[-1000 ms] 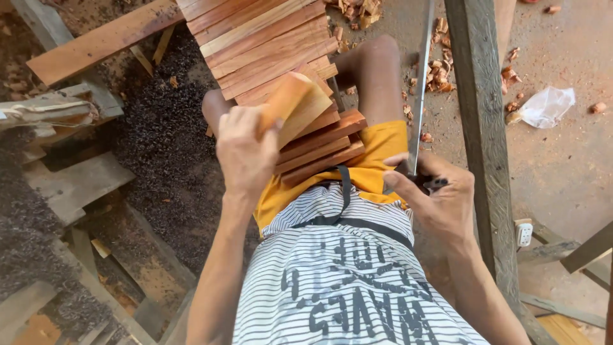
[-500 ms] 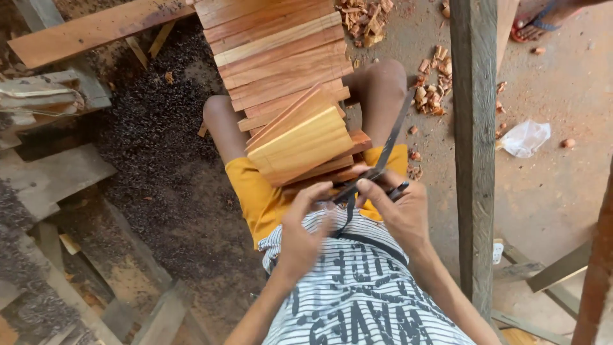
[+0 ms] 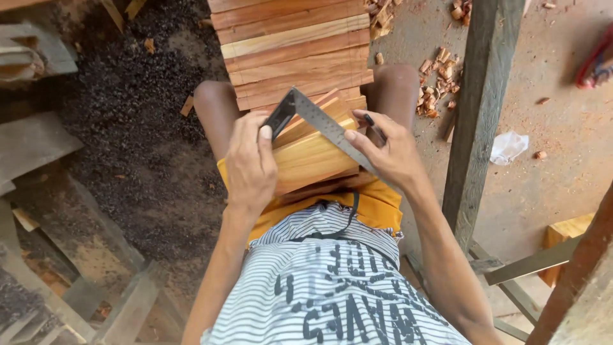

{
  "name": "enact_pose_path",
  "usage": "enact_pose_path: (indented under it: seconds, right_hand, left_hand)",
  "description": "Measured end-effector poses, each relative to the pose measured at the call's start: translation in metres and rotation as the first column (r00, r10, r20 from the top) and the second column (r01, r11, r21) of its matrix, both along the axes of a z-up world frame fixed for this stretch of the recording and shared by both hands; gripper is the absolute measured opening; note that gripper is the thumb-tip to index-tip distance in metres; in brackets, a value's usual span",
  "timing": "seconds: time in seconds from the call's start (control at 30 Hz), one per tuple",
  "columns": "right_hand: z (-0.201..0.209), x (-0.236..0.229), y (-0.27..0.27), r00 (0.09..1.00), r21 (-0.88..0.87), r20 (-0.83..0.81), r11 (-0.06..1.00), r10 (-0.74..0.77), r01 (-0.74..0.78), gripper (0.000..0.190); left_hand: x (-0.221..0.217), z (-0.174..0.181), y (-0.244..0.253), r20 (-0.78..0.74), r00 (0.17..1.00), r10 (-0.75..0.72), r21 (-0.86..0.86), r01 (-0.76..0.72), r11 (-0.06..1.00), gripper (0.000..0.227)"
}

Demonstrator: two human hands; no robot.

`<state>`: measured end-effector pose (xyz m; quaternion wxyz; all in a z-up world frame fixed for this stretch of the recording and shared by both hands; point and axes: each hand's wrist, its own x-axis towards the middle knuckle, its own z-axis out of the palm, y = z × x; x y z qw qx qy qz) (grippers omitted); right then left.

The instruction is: Mark measurement lines on wooden blocks using a square ruler and a pen.

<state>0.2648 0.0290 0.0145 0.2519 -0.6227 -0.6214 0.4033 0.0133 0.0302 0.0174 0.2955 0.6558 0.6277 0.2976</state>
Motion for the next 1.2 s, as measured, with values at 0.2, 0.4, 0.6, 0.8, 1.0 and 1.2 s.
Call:
enact_pose_path:
  seconds: [0.2, 0.4, 0.6, 0.8, 1.0, 1.2]
  right_hand:
    - [0.02, -0.008, 0.0, 0.973, -0.495, 0.144, 0.838, -0.18, 0.229, 0.05]
    - [0.004, -0.003, -0.054, 0.937, 0.083, 0.346, 0.996, -0.056, 0.029, 0.035]
    - [0.017, -0.009, -0.059, 0.975, -0.057, 0.186, 0.989, -0.122, 0.135, 0.039]
    - [0.008, 0.006, -0.08, 0.964, -0.381, 0.261, 0.911, -0.059, 0.159, 0.038]
    - [0.019, -0.004, -0.053, 0.915, -0.586, -0.149, 0.779, -0.374, 0.223, 0.032]
    - [0.02, -0.002, -0.049, 0.93, -0.355, 0.336, 0.895, -0.147, 0.27, 0.042]
  left_hand:
    - [0.012, -0.014, -0.009, 0.079, 0.99, 0.12, -0.147, -0.107, 0.983, 0.015]
    - [0.013, -0.004, -0.021, 0.138, 0.989, -0.051, -0.126, 0.069, 0.99, 0.013]
    - [0.023, 0.009, -0.02, -0.126, 0.986, -0.109, -0.073, 0.1, 0.992, 0.024]
    - [0.025, -0.001, -0.034, -0.126, 0.984, -0.127, -0.081, 0.117, 0.99, 0.04]
    - [0.021, -0.008, -0.031, -0.035, 0.999, 0.015, -0.077, -0.018, 0.997, 0.032]
    - [0.03, 0.001, -0.023, -0.103, 0.995, 0.016, -0.075, -0.024, 0.997, 0.032]
